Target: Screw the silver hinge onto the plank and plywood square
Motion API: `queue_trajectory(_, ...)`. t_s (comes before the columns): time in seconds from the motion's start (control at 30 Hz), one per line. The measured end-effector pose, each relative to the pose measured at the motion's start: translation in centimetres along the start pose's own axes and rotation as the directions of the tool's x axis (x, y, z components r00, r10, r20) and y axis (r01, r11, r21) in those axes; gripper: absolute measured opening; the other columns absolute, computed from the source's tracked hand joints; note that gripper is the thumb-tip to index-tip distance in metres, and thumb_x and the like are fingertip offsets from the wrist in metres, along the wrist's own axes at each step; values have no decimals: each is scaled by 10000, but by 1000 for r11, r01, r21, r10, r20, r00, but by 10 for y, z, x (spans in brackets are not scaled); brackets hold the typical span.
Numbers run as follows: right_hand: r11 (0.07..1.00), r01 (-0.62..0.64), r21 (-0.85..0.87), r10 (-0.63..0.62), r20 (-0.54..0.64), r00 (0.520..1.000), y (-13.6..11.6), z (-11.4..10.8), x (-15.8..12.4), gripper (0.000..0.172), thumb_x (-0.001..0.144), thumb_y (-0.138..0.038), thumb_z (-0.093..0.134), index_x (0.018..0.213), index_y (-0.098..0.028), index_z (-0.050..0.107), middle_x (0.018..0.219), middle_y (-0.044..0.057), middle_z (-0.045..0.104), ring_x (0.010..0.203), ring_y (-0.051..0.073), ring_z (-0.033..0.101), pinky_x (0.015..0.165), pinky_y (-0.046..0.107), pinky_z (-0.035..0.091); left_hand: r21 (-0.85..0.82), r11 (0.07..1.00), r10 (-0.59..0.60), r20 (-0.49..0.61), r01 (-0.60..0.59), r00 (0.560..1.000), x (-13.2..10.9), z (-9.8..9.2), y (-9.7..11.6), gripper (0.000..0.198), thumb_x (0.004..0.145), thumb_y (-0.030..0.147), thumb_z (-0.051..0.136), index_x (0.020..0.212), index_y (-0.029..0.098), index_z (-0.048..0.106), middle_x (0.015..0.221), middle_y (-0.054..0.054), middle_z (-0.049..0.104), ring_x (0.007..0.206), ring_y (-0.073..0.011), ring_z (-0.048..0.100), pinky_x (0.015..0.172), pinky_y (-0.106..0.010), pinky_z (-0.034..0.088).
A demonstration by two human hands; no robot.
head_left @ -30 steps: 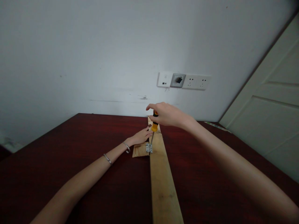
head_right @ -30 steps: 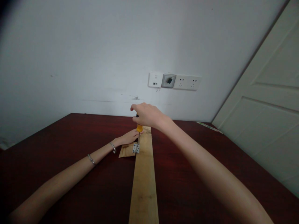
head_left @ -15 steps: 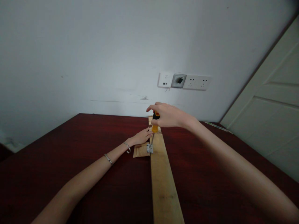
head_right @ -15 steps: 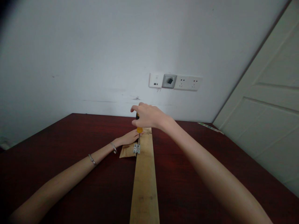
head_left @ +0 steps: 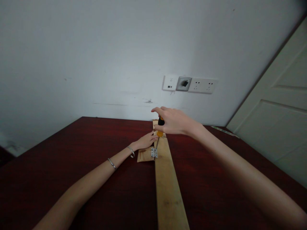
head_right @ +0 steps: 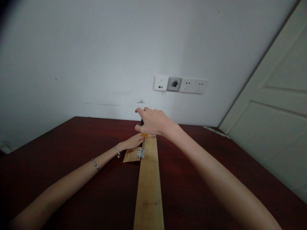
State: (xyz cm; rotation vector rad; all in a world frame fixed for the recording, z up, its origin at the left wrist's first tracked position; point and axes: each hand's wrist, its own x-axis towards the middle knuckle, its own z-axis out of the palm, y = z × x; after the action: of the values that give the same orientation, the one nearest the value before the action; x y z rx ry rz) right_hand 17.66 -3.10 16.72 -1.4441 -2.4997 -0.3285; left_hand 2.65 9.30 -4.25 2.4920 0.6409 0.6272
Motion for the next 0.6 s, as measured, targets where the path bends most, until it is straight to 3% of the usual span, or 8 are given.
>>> queue_trajectory(0.13,1000,2,25,-2,-7,1000,0,2,1,394,879,-355,441,1205,-170,562,1033,141,659,881,248,613,693,324,397,-5,1000,-9,-7,9,1000,0,1,0,349,990,306,337,1228,167,550,1367,-92,503,1263,-213,463,1122,-367,308)
queue_trajectory(0.27,1000,-8,30,8,14,1000,0,0,-1,494,806,-383,543,1264,-200,518,1129,127,614,830,232,613,663,314,399,-8,1000,-7,-4,6,1000,1,0,1,338,986,282,343,1213,149,556,1361,-105,504,1262,-220,463,1117,-374,314)
queue_trajectory(0.37,999,-11,54,10,12,1000,0,0,-1,473,854,-462,497,1246,-199,526,1112,132,624,867,249,613,680,324,405,-27,999,-18,-13,18,1000,1,0,2,340,988,290,347,1238,158,534,1371,-101,499,1258,-221,467,1108,-377,326)
queue_trajectory(0.5,995,18,99,-19,5,1000,0,1,1,365,905,-349,421,1202,-183,554,1059,129,650,902,237,612,725,324,411,-32,999,-25,-13,25,1000,0,0,2,342,989,300,348,1232,157,541,1383,-107,488,1268,-230,458,1109,-377,324)
queue_trajectory(0.6,997,24,77,-23,-12,1000,-1,1,1,463,830,-337,513,1264,-176,509,1105,132,637,869,240,618,701,326,414,-35,999,-18,-9,17,1000,0,1,1,351,991,314,340,1229,160,548,1369,-102,503,1261,-231,465,1111,-379,319)
